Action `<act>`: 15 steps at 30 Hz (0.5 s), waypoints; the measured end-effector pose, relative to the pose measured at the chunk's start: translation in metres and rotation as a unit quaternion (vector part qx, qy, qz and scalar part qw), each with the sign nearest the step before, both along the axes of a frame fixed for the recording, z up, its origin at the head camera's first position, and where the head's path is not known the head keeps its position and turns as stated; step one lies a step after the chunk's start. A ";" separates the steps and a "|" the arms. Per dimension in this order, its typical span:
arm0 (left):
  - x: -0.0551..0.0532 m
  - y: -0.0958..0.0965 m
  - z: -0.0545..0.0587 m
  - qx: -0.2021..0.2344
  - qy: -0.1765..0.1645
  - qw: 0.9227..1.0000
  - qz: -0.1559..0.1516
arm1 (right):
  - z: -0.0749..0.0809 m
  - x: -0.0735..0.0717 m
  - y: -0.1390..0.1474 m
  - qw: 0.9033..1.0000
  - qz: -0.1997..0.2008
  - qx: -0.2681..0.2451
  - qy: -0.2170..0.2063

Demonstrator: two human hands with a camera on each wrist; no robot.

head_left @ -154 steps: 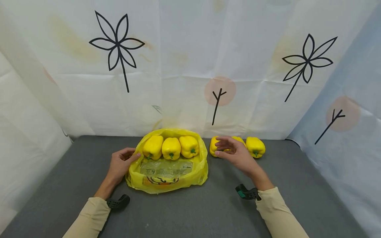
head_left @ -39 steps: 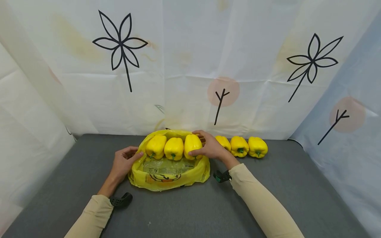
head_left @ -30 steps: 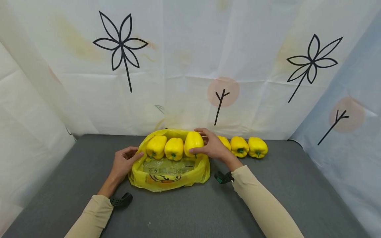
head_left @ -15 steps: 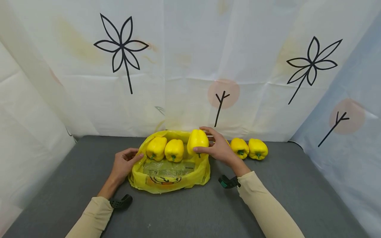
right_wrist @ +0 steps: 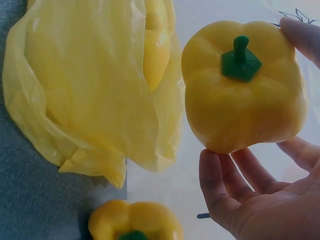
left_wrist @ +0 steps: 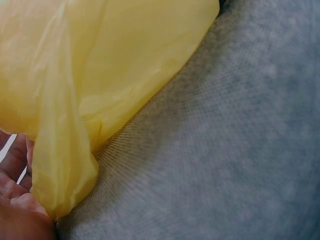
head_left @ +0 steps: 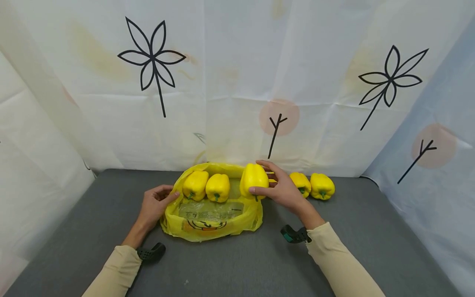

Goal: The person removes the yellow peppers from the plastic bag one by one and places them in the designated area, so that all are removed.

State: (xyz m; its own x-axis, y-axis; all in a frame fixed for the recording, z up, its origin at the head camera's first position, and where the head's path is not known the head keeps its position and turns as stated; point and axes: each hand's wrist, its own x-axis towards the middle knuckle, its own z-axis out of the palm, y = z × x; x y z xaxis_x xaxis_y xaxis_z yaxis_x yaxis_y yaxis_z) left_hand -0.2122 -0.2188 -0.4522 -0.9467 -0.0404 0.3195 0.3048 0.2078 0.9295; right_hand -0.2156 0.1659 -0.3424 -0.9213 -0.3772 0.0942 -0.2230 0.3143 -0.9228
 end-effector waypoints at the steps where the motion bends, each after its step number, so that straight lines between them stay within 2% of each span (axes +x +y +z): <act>1: 0.000 0.000 0.000 -0.001 0.000 1.000 0.000 | 0.000 0.001 0.001 1.000 0.000 0.000 0.001; 15: -0.001 0.000 -0.001 -0.003 -0.004 1.000 0.001 | -0.003 0.014 0.025 1.000 -0.018 -0.002 0.014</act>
State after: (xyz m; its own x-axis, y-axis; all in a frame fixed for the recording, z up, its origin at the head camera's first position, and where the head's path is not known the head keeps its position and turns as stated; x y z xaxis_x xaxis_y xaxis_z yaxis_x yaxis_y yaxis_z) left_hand -0.2134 -0.2186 -0.4528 -0.9494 -0.0405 0.3114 0.2962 0.2131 0.9310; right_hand -0.2018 0.1908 -0.3454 -0.9313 -0.3436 0.1209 -0.2368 0.3190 -0.9177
